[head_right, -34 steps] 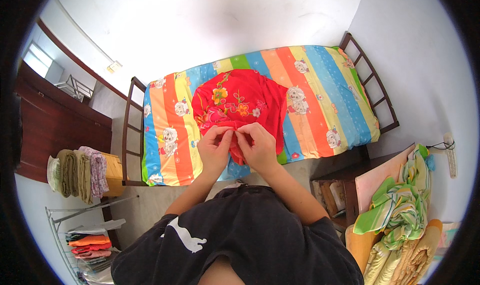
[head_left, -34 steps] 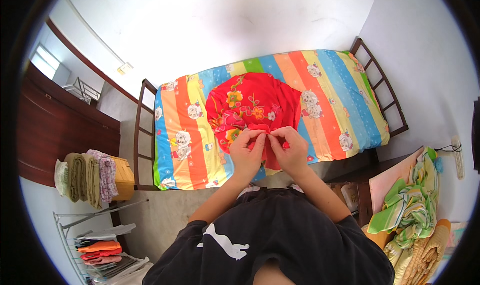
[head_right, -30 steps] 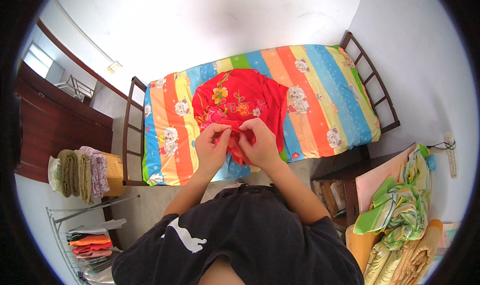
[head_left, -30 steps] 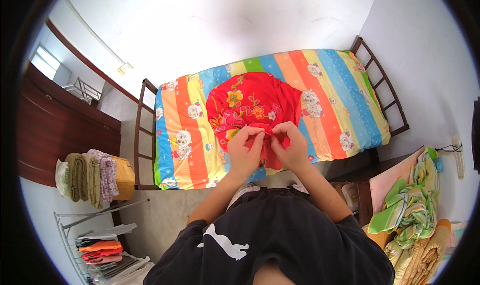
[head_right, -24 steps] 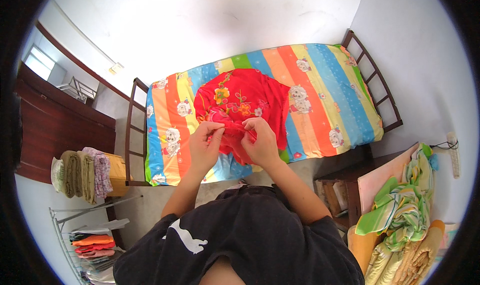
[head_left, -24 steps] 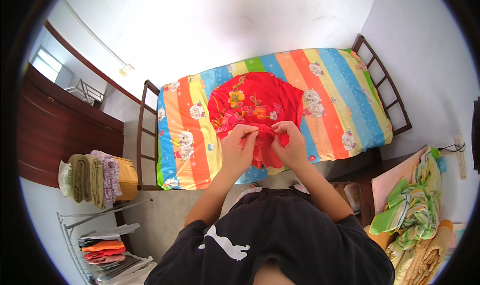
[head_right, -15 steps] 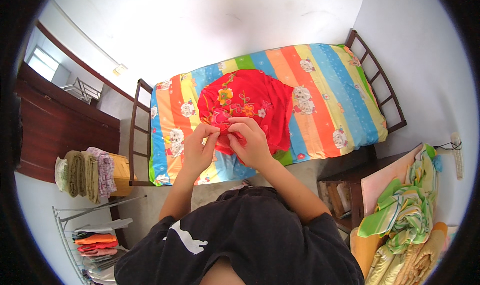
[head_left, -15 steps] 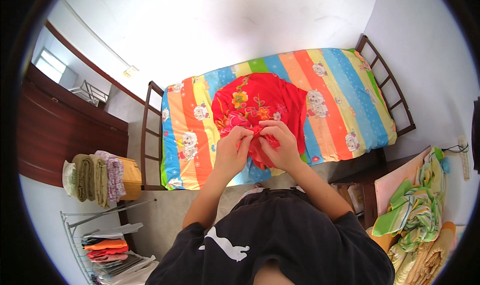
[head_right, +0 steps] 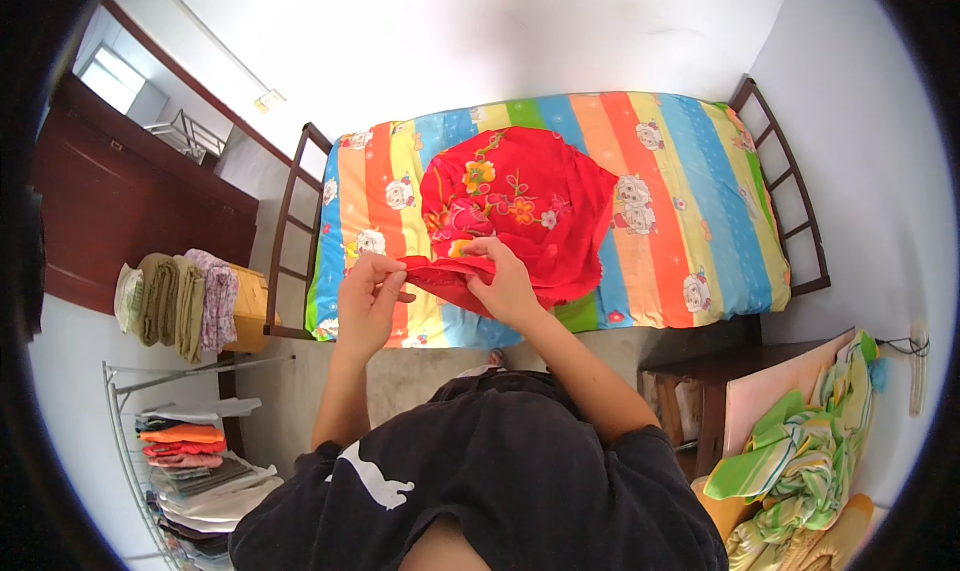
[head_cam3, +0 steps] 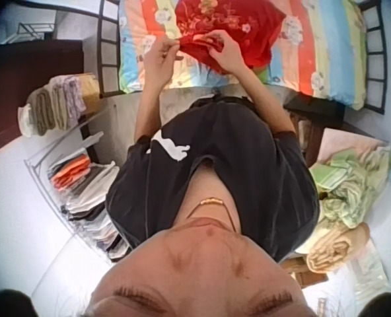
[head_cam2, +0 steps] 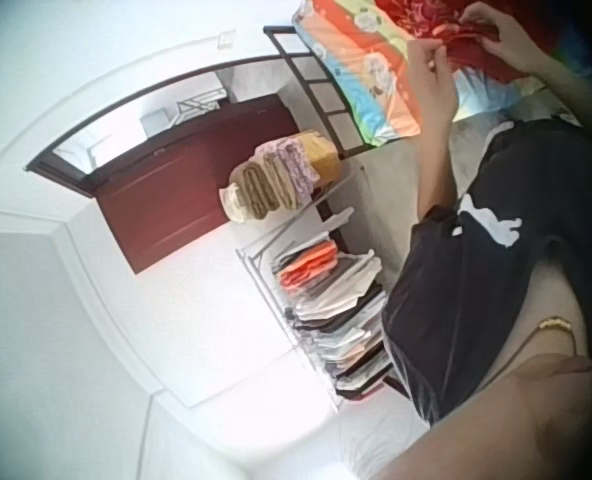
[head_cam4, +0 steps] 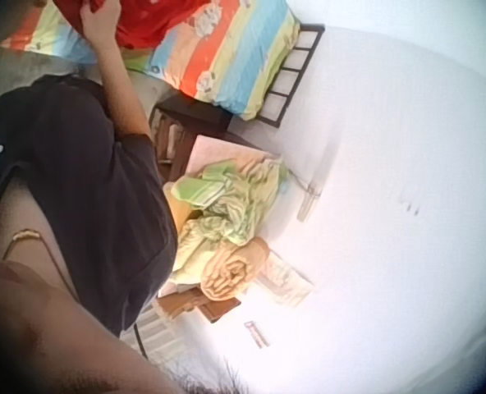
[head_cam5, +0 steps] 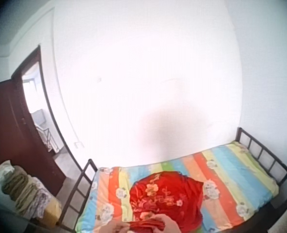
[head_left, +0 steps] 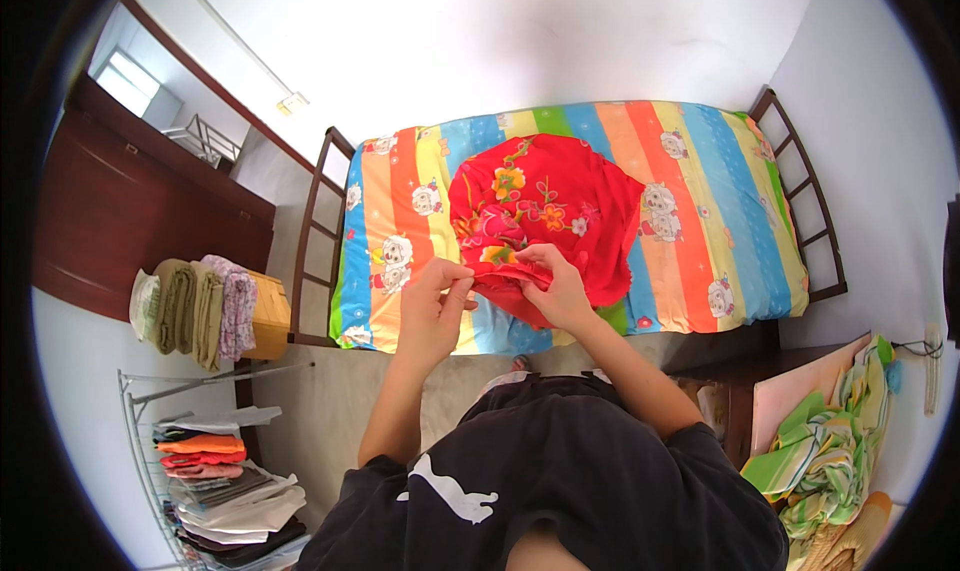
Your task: The person folds a large green and white blanket, then spreads a large red cloth across a bed, smoothing the red cloth with their hands.
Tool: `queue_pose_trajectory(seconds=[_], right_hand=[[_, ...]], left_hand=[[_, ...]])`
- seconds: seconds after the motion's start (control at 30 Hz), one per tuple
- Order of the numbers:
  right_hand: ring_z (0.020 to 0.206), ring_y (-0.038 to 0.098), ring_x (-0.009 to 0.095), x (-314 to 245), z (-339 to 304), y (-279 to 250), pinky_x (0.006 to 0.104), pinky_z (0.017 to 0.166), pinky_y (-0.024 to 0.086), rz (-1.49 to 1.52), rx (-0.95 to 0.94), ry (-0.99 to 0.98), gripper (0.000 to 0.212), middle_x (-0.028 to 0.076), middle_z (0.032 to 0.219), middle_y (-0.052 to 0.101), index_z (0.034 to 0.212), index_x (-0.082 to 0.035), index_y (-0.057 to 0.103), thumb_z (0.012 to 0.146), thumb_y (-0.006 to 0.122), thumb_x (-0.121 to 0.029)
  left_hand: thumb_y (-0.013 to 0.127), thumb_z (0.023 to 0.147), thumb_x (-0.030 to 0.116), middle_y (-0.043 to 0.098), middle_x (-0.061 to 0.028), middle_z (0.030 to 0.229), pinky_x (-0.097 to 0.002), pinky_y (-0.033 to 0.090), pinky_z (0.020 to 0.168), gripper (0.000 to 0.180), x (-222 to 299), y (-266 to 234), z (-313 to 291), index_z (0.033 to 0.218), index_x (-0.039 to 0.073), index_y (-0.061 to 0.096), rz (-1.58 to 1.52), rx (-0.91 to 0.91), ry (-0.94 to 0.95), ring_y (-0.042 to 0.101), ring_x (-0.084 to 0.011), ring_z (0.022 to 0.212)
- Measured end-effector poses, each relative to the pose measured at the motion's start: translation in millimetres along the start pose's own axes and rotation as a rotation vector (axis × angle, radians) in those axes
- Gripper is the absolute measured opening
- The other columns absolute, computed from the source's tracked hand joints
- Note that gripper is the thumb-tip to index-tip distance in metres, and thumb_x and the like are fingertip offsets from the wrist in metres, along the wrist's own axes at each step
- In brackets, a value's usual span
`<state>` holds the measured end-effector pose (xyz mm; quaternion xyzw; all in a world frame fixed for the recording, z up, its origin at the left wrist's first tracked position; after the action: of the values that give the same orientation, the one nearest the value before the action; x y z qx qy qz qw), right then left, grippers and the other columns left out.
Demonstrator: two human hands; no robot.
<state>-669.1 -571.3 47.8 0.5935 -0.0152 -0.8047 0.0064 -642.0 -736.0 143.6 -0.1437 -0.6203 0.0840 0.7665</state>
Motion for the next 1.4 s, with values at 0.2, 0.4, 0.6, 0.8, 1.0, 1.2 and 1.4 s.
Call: queue_pose_trajectory(seconds=[0.2, 0.4, 0.6, 0.8, 1.0, 1.2, 1.4], right_hand=[[0.083, 0.061, 0.031, 2, 18, -14, 0.0333, 0.074, 0.049, -0.338, -0.135, -0.073, 0.022, 0.015, 0.089, 0.061, 0.091, -0.002, 0.06, 0.071, 0.057, 0.007], [0.077, 0.058, 0.032, -187, 4, -47, 0.0358, 0.068, 0.048, -0.483, 0.103, -0.717, 0.026, 0.014, 0.082, 0.056, 0.089, -0.002, 0.06, 0.064, 0.059, 0.008], [0.078, 0.056, 0.028, -59, 31, -83, 0.0349, 0.065, 0.046, -0.666, 0.029, -0.301, 0.025, 0.012, 0.083, 0.053, 0.086, -0.003, 0.059, 0.063, 0.06, 0.009], [0.072, 0.054, 0.025, -121, -5, -128, 0.0304, 0.064, 0.046, -0.706, 0.403, -0.508, 0.028, 0.009, 0.079, 0.053, 0.088, -0.003, 0.06, 0.063, 0.061, 0.011], [0.07, 0.056, 0.021, -67, -4, -156, 0.0279, 0.065, 0.046, -0.634, 0.29, -0.222, 0.023, 0.009, 0.077, 0.056, 0.086, -0.002, 0.059, 0.067, 0.061, 0.01], [0.076, 0.061, 0.031, 65, -71, -133, 0.039, 0.067, 0.048, -0.819, -0.433, 0.3, 0.019, 0.016, 0.081, 0.062, 0.088, -0.005, 0.062, 0.071, 0.067, -0.011], [0.092, 0.061, 0.033, 199, -168, -147, 0.042, 0.078, 0.049, -1.258, -0.967, 0.678, 0.024, 0.017, 0.093, 0.065, 0.092, -0.007, 0.065, 0.071, 0.065, -0.018]], left_hand=[[0.048, 0.091, 0.001, 0.058, -0.0078, 0.087, -0.0255, 0.057, 0.064, 0.004, -22, -34, -9, 0.095, 0.001, 0.047, -0.205, 0.206, -0.08, 0.061, -0.0128, 0.078], [0.046, 0.092, 0.003, 0.061, -0.0126, 0.091, -0.0288, 0.058, 0.064, 0.004, 7, -60, -21, 0.095, 0.001, 0.045, -0.36, 0.415, 0.059, 0.064, -0.0172, 0.081], [0.046, 0.093, 0.004, 0.062, -0.0122, 0.091, -0.0293, 0.058, 0.061, 0.002, -4, -85, -9, 0.094, 0.003, 0.045, -0.463, 0.514, 0.066, 0.065, -0.0172, 0.079], [0.047, 0.092, 0.005, 0.062, -0.0137, 0.093, -0.0314, 0.059, 0.065, 0.003, -21, -69, -7, 0.095, 0.004, 0.045, -0.559, 0.47, 0.03, 0.064, -0.022, 0.086], [0.044, 0.094, 0.006, 0.06, -0.0217, 0.102, -0.0322, 0.058, 0.071, 0.006, -27, -77, -6, 0.099, 0.004, 0.042, -0.683, 0.512, 0.09, 0.063, -0.0299, 0.094], [0.044, 0.094, 0.006, 0.061, -0.0208, 0.102, -0.0316, 0.057, 0.073, 0.005, -63, -88, -22, 0.098, 0.004, 0.043, -0.554, 0.528, 0.015, 0.062, -0.0281, 0.096], [0.043, 0.094, 0.005, 0.062, -0.0184, 0.102, -0.0294, 0.055, 0.072, 0.004, -88, -105, -53, 0.098, 0.006, 0.044, -0.43, 0.594, -0.045, 0.062, -0.0247, 0.097]])
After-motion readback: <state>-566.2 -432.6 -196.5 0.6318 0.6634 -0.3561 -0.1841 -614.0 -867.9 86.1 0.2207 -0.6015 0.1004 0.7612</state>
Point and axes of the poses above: each hand's wrist, its own z-axis towards the middle knuckle, its own y-axis out of the palm, x = y × z, the point moved 10 cm from there along z, towards the middle knuckle
